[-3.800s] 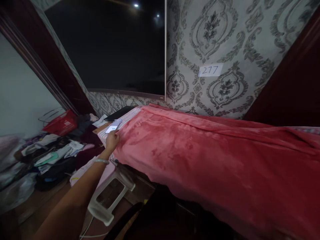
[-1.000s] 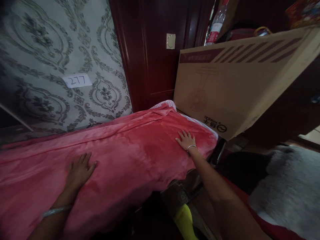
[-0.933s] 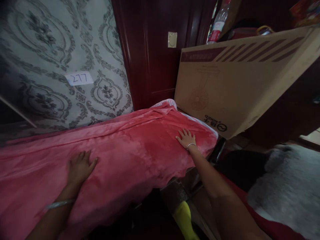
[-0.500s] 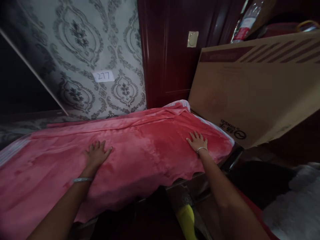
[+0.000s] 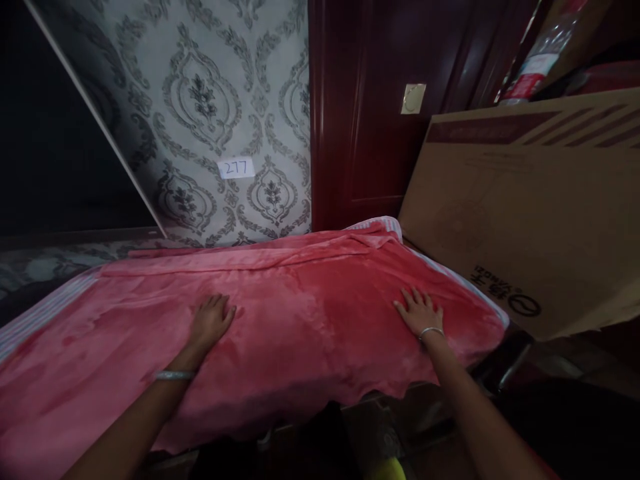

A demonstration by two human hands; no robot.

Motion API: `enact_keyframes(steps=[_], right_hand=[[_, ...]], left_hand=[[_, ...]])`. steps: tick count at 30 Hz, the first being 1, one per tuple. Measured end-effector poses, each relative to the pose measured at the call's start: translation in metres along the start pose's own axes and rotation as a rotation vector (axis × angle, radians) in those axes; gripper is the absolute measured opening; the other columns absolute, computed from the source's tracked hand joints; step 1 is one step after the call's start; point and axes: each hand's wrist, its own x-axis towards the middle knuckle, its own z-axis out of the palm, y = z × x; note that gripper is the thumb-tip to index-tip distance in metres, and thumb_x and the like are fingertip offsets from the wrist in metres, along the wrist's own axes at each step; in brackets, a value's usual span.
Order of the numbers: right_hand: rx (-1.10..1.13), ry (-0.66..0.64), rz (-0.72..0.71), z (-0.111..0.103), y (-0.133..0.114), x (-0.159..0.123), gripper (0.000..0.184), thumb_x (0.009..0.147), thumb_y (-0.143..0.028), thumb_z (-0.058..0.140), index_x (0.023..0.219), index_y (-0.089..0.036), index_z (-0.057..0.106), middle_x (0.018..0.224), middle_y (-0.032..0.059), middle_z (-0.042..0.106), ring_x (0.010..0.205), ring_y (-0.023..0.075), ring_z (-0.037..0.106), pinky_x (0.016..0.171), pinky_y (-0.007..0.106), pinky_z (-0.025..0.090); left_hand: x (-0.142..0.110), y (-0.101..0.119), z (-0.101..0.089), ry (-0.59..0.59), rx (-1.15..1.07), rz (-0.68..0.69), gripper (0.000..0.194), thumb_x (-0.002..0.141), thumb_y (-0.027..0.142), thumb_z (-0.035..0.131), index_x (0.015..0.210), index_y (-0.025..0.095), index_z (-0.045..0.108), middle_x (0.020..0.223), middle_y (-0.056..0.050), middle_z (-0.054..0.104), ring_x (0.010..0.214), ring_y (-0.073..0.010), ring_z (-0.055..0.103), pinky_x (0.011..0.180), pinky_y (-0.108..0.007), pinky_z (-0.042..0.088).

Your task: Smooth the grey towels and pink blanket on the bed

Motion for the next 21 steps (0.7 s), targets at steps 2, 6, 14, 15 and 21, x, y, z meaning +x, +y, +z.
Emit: enact_keyframes(steps=[2, 6, 14, 15, 21], right_hand=[[0.012, -0.019, 0.001, 0.0, 0.003, 0.005, 0.062, 0.1, -0.055, 0.03, 0.154, -0.029, 0.047, 0.163, 0.0085, 0.037, 0.15, 0.0334, 0.033, 0.115, 0.064, 0.033], [0.13, -0.012, 0.021, -0.013, 0.002, 0.031, 0.054, 0.098, -0.045, 0.043, 0.145, -0.021, 0.057, 0.144, 0.0153, 0.059, 0.131, 0.0342, 0.056, 0.105, 0.054, 0.048], [0.294, 0.178, -0.05, -0.063, -0.074, 0.13, 0.055, 0.094, -0.027, 0.059, 0.147, -0.01, 0.052, 0.127, 0.0187, 0.067, 0.115, 0.0288, 0.066, 0.099, 0.036, 0.051], [0.298, 0.168, -0.049, -0.064, -0.085, 0.142, 0.057, 0.094, -0.027, 0.059, 0.148, -0.01, 0.051, 0.127, 0.0187, 0.067, 0.117, 0.0289, 0.065, 0.099, 0.036, 0.051], [0.424, 0.069, 0.135, -0.054, -0.121, 0.204, 0.062, 0.092, -0.025, 0.064, 0.151, -0.014, 0.049, 0.129, 0.0206, 0.066, 0.124, 0.0359, 0.061, 0.105, 0.047, 0.048]], left_hand=[[0.003, -0.006, 0.004, 0.007, -0.036, 0.057, 0.048, 0.096, 0.036, 0.041, 0.128, 0.012, 0.066, 0.133, -0.018, 0.066, 0.127, -0.031, 0.057, 0.11, -0.045, 0.043], [0.021, -0.02, 0.011, 0.036, -0.074, 0.116, 0.043, 0.096, 0.037, 0.041, 0.121, 0.018, 0.07, 0.126, -0.013, 0.071, 0.12, -0.0294, 0.063, 0.107, -0.045, 0.047], [0.097, -0.013, 0.017, -0.045, -0.003, 0.056, 0.053, 0.1, 0.032, 0.034, 0.147, 0.013, 0.05, 0.134, -0.019, 0.064, 0.121, -0.0287, 0.063, 0.1, -0.04, 0.051], [0.105, -0.01, 0.018, -0.075, 0.0, 0.038, 0.054, 0.1, 0.031, 0.033, 0.15, 0.013, 0.047, 0.136, -0.019, 0.064, 0.122, -0.0289, 0.063, 0.101, -0.04, 0.05], [0.147, 0.007, 0.012, -0.248, 0.041, -0.069, 0.052, 0.102, 0.03, 0.027, 0.14, 0.018, 0.059, 0.123, -0.017, 0.073, 0.113, -0.033, 0.069, 0.094, -0.044, 0.052]])
